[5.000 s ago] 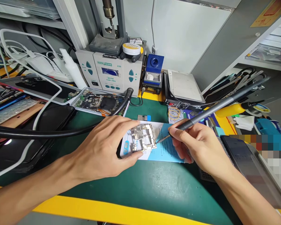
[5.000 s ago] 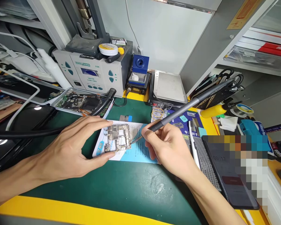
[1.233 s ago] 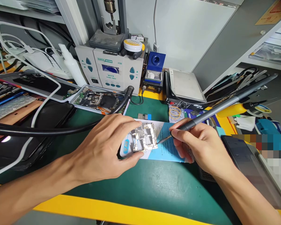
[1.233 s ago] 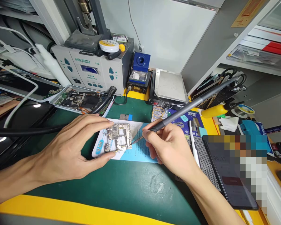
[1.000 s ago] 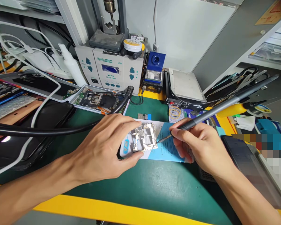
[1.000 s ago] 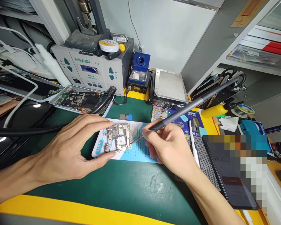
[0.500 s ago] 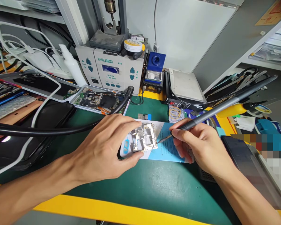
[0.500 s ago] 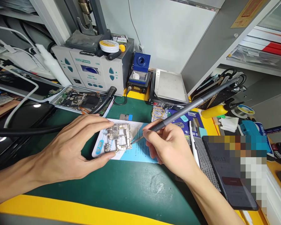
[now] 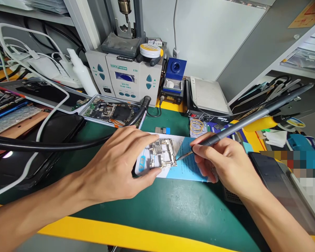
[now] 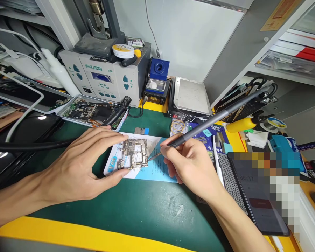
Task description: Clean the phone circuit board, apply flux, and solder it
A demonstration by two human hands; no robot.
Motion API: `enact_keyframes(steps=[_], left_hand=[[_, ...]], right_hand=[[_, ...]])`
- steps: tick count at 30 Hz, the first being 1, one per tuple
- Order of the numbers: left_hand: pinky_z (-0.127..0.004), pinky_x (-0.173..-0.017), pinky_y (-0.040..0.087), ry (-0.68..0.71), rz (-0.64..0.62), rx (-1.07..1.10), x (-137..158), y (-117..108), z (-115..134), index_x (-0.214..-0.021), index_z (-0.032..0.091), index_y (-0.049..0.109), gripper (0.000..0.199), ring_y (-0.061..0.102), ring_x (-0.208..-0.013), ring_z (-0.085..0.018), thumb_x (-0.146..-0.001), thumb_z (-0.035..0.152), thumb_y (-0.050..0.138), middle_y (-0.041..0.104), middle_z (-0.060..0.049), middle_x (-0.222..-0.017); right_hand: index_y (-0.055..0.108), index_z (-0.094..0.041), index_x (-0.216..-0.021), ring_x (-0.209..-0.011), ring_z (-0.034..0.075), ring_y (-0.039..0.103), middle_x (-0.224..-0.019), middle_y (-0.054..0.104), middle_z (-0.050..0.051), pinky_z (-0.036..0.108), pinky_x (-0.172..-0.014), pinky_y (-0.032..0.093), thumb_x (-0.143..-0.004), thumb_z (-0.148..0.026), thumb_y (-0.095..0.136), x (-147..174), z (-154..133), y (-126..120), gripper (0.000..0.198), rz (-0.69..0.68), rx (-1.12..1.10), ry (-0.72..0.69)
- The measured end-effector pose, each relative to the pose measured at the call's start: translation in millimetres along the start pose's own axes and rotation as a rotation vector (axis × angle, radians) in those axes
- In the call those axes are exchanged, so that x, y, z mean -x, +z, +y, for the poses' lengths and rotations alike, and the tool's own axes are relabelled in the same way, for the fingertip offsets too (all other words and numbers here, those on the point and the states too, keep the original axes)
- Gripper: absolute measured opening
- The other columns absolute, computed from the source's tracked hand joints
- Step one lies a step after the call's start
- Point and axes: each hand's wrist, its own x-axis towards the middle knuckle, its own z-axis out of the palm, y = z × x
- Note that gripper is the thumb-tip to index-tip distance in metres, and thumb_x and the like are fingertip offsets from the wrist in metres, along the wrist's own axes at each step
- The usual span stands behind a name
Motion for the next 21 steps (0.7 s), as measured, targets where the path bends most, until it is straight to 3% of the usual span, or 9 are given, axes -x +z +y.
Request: enact_keyframes(steps=[21], left_hand=[[-0.047, -0.104, 0.047, -0.002, -0.021, 0.014, 0.5, 3.3, -1.7, -0.130, 0.010, 0.058, 0.049, 0.059, -0.114, -0.029, -0.086, 0.026, 0.070, 0.067, -0.014, -0.121]], right_hand=[[0.065, -0.019, -0.083, -0.035, 0.009, 0.049, -0.050, 0.056, -0.006, 0.017, -0.028, 0.036, -0.087, -0.034, 0.068, -0.1, -3.3, 0.5, 0.016, -0.001, 0.008, 0.001]])
